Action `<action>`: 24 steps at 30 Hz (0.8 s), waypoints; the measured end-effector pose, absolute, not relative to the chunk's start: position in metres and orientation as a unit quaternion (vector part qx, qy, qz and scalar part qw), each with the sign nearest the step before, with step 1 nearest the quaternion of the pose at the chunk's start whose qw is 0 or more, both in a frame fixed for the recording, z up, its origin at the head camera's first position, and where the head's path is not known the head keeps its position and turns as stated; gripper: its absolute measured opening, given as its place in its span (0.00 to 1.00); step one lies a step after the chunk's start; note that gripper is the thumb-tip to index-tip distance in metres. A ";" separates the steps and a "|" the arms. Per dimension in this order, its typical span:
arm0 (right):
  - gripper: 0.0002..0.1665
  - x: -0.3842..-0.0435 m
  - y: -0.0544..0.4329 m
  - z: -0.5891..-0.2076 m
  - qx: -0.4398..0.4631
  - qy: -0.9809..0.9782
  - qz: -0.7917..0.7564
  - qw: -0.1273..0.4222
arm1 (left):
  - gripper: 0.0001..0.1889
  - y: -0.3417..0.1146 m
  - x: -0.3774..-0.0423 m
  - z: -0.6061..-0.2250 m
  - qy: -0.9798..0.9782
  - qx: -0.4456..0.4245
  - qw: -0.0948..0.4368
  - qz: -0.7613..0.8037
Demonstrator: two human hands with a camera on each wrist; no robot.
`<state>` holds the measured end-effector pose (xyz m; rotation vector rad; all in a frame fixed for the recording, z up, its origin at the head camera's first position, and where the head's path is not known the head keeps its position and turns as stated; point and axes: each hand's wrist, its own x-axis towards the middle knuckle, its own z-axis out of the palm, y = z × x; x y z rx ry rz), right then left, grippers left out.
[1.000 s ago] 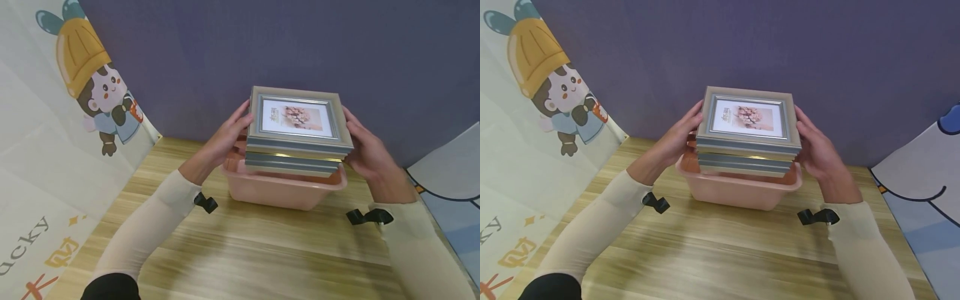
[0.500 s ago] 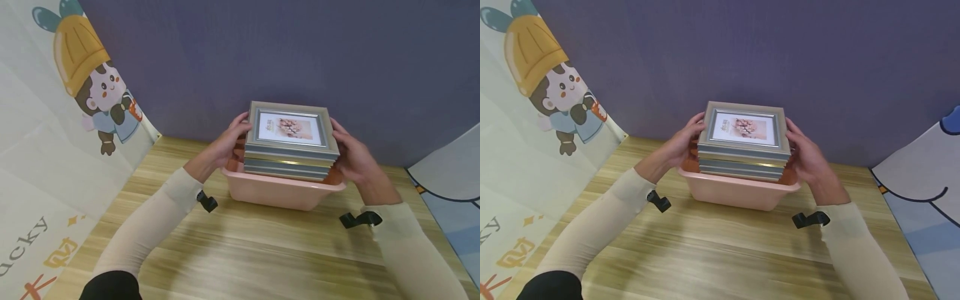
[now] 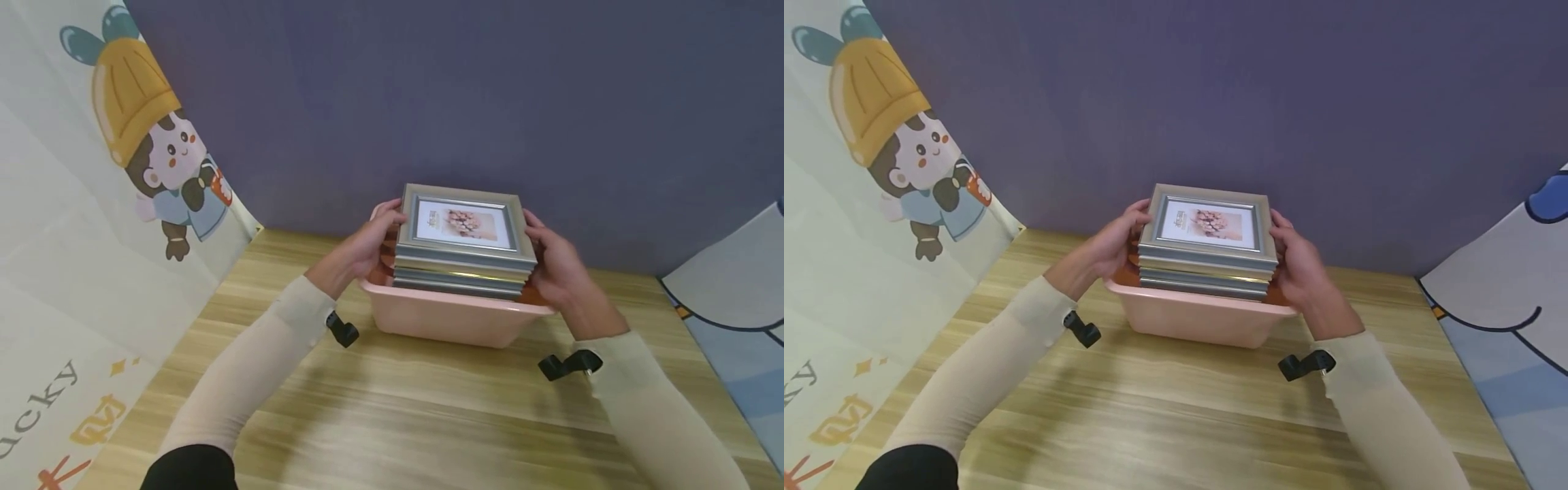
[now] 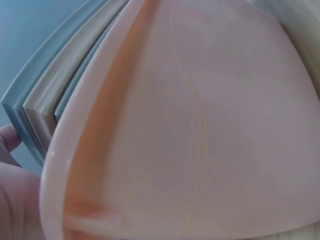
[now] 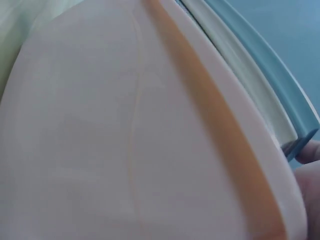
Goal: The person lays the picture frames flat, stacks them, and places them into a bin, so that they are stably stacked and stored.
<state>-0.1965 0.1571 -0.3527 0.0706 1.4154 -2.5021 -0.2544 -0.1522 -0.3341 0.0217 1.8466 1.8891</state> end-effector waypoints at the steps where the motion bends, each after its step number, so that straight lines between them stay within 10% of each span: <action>1: 0.36 -0.197 0.156 -0.354 0.029 0.476 -0.870 0.129 | 0.32 -0.152 -0.255 -0.335 0.679 0.005 0.247 0.691; 24: 0.33 -0.206 0.147 -0.364 0.079 0.503 -0.854 0.108 | 0.32 -0.136 -0.260 -0.350 0.696 -0.042 0.240 0.675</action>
